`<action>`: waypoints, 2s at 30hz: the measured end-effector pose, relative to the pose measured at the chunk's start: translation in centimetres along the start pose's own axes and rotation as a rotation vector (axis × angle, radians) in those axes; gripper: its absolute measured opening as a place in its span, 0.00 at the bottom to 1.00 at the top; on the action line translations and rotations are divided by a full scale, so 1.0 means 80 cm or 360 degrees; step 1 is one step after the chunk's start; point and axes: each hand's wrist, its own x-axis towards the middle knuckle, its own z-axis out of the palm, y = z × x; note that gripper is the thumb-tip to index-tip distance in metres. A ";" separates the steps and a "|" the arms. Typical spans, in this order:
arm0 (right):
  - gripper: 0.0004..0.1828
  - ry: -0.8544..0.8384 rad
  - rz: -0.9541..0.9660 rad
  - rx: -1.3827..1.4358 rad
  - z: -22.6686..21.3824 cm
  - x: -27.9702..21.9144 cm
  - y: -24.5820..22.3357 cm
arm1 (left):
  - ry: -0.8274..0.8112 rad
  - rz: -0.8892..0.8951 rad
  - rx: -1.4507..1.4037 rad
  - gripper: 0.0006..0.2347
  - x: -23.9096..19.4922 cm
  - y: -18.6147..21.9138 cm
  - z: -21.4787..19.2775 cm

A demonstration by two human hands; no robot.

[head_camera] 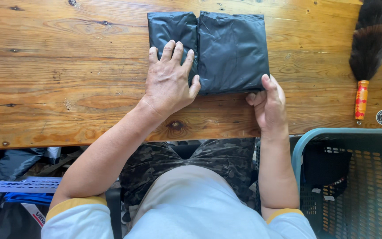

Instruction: The person folds a black plastic bag on a wooden table, then places it into a branded black pouch. They zip the pouch closed, use a brush to dust the pouch, and place it into a green basket. Finally, they pick up another black bag from a white basket.

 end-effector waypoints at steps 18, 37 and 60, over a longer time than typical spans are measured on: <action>0.27 0.0468 -0.0194 -0.0200 0.050 0.007 0.013 | -0.0328 -0.0039 -0.0357 0.43 -0.009 0.002 -0.046; 0.35 0.0202 -0.0311 -0.0653 0.034 0.002 0.016 | 0.0127 -0.0289 -0.0162 0.32 -0.023 0.008 -0.026; 0.38 0.0220 -0.0279 -0.0595 0.061 -0.009 -0.002 | -0.0164 -0.0094 0.0261 0.46 -0.007 0.017 -0.005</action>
